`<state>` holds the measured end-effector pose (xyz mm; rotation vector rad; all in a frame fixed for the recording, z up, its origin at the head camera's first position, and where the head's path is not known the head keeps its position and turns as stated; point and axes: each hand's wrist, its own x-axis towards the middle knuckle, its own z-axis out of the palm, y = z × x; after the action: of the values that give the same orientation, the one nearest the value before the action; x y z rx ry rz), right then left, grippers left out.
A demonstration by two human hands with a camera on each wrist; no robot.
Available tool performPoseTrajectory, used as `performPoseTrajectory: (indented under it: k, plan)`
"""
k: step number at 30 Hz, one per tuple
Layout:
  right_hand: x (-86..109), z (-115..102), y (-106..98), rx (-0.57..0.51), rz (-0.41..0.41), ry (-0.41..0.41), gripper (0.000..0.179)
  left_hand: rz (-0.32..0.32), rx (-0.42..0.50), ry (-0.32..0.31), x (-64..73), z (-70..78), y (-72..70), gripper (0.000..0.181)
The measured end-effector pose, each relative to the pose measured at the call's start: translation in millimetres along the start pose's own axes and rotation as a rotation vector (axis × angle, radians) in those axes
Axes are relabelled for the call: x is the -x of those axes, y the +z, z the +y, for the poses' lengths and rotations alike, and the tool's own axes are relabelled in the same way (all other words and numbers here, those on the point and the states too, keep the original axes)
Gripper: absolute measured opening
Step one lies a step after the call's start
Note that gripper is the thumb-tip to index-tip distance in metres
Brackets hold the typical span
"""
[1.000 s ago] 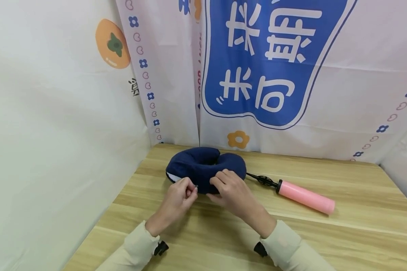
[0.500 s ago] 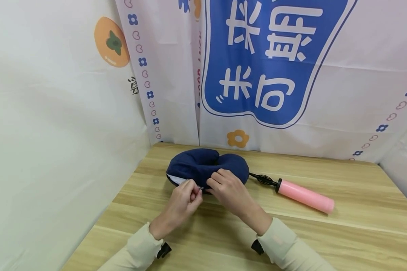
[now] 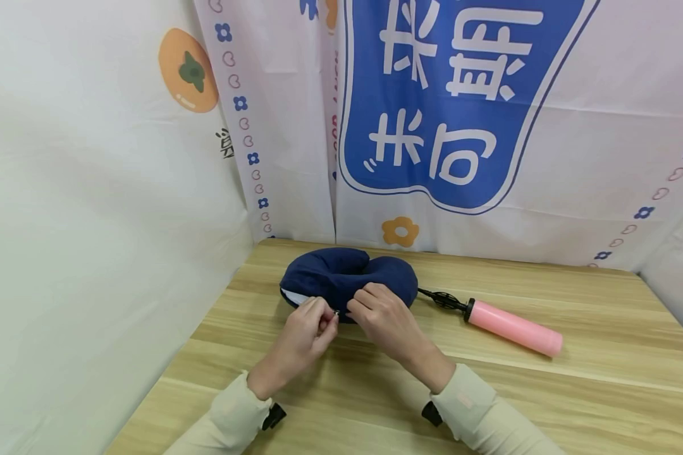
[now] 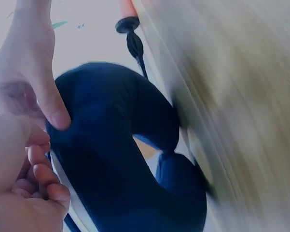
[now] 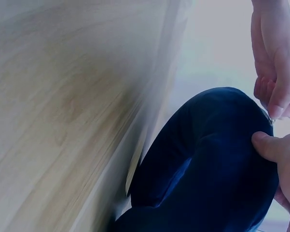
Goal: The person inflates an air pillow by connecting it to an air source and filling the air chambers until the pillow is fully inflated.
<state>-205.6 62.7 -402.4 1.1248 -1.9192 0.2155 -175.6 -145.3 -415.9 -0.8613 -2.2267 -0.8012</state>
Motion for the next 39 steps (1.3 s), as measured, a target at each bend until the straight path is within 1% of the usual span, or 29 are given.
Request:
performPoseTrajectory:
  k: [3,6,9,15,19,23,26,29,31,33,36,39]
  plan:
    - [0.2,-0.1,1.1,-0.002,0.003,0.005,0.019,-0.035,0.008,-0.013,0.0,3.7,1.0,0.028]
    - [-0.5,-0.4,2.4,0.005,0.002,0.012,0.02,-0.023,0.017,-0.025,1.0,4.6,3.6,0.029]
    - [-1.6,-0.3,3.0,0.003,0.003,0.024,0.021,0.007,0.014,-0.018,0.9,5.1,6.1,0.029]
    - [-3.7,-0.4,1.6,-0.027,0.013,0.016,0.016,0.112,-0.022,0.002,0.1,4.5,5.8,0.029]
    - [-3.6,-0.8,1.4,-0.052,0.021,-0.01,0.014,0.127,-0.046,0.002,3.1,2.8,1.8,0.028]
    - [-2.6,-1.1,3.2,-0.06,0.022,-0.027,0.013,0.1,-0.053,-0.026,5.7,0.4,-2.6,0.028]
    - [-1.7,-1.0,4.4,-0.044,0.02,-0.024,0.014,0.04,-0.082,-0.065,4.6,0.3,-4.4,0.027]
    - [-1.1,-0.7,4.9,-0.028,0.019,-0.018,0.015,-0.027,-0.149,-0.102,1.9,2.8,-4.7,0.027]
    - [-1.1,-0.6,5.2,-0.027,0.017,-0.012,0.015,-0.061,-0.204,-0.115,0.4,4.9,-3.9,0.028]
    - [-1.5,-0.9,5.7,-0.028,0.014,-0.006,0.014,-0.078,-0.25,-0.123,-0.6,7.8,-3.0,0.032]
    - [-2.4,-1.8,6.1,-0.026,0.013,-0.001,0.013,-0.08,-0.286,-0.119,-2.1,11.9,-1.0,0.035]
    - [-3.7,-2.4,6.4,-0.018,0.025,0.002,0.016,-0.065,-0.258,-0.103,-3.6,14.9,1.3,0.036]
